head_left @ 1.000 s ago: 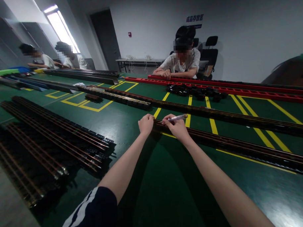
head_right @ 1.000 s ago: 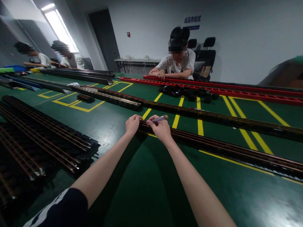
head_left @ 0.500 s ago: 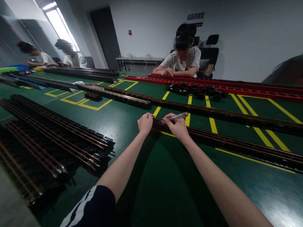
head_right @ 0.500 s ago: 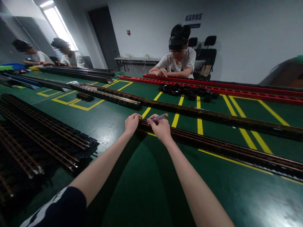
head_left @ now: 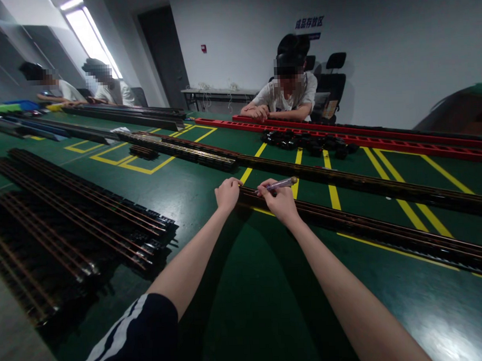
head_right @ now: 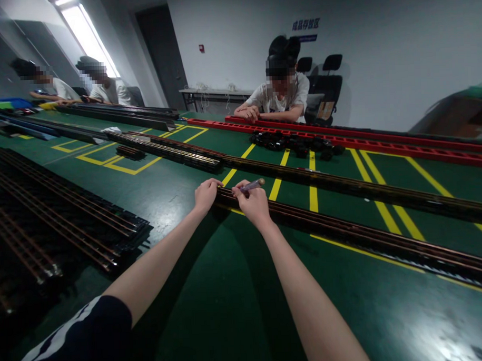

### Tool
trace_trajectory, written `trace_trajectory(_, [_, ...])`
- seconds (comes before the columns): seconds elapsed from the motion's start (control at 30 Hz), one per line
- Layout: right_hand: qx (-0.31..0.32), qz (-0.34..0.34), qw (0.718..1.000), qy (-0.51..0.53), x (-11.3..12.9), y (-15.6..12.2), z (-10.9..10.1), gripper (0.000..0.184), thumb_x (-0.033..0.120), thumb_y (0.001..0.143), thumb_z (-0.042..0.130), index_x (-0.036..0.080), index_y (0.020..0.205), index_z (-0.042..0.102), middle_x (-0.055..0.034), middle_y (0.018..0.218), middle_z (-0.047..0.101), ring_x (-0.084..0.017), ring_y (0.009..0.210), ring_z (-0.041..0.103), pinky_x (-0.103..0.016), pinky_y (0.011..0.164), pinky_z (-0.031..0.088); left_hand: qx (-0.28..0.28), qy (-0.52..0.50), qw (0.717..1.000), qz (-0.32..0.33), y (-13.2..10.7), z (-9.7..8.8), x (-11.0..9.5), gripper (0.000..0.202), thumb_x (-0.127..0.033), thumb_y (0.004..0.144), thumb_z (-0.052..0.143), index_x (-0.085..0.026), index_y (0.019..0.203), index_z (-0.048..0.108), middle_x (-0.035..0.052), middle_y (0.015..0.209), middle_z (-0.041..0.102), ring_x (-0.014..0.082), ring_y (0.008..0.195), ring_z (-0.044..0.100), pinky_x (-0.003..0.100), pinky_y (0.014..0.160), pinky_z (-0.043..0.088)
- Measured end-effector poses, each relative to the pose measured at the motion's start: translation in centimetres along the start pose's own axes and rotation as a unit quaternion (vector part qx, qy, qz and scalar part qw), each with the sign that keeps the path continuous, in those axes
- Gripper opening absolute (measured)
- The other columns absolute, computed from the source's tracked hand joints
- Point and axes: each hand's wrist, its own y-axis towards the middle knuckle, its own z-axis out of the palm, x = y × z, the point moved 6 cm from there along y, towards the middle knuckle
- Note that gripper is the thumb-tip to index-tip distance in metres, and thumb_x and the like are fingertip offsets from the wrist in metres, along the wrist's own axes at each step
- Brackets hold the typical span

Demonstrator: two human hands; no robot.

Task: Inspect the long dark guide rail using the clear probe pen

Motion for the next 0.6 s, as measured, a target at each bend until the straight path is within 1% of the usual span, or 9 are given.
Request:
trace_trajectory(0.13, [-0.009, 0.000, 1.000, -0.006, 0.08, 0.05, -0.14, 0.015, 0.028, 0.083, 0.053, 0.021, 0.071, 0.060, -0.0018, 0.066, 0.069, -0.018, 0.064, 0.064, -0.027, 0.060, 0.044, 0.005, 0.010, 1.000, -0.005, 0.09, 0.09, 0.07, 0.035, -0.019, 0.084, 0.034, -0.026, 0.080, 0.068, -0.0004, 0.103, 0.070, 0.0203, 0.101, 0.060, 0.033, 0.088, 0.040])
trace_trajectory(0.27, [-0.003, 0.008, 1.000, -0.013, 0.07, 0.04, -0.21, 0.015, 0.027, 0.083, 0.053, 0.021, 0.070, 0.059, -0.0010, 0.065, 0.069, -0.017, 0.062, 0.063, -0.027, 0.058, 0.044, 0.005, 0.007, 1.000, 0.001, 0.07, 0.08, 0.06, 0.035, -0.020, 0.084, 0.033, -0.026, 0.080, 0.068, 0.0002, 0.103, 0.070, 0.0202, 0.100, 0.061, 0.033, 0.088, 0.040])
trace_trajectory(0.43, [-0.010, 0.019, 1.000, -0.018, -0.07, -0.03, -0.57, 0.015, 0.026, 0.083, 0.053, 0.021, 0.070, 0.058, -0.0006, 0.064, 0.068, -0.018, 0.065, 0.065, -0.029, 0.063, 0.046, 0.008, 0.010, 1.000, -0.001, -0.02, 0.04, 0.00, 0.036, -0.019, 0.084, 0.033, -0.026, 0.081, 0.068, 0.0003, 0.104, 0.070, 0.0205, 0.102, 0.060, 0.034, 0.089, 0.040])
trace_trajectory(0.6, [-0.021, 0.025, 0.999, -0.002, -0.13, -0.10, -0.77, 0.017, 0.029, 0.084, 0.050, 0.021, 0.070, 0.057, -0.0019, 0.064, 0.067, -0.019, 0.066, 0.064, -0.029, 0.063, 0.046, 0.005, 0.010, 1.000, -0.002, -0.06, -0.05, -0.13, 0.036, -0.019, 0.084, 0.033, -0.026, 0.081, 0.068, -0.0001, 0.105, 0.070, 0.0202, 0.101, 0.060, 0.033, 0.090, 0.040])
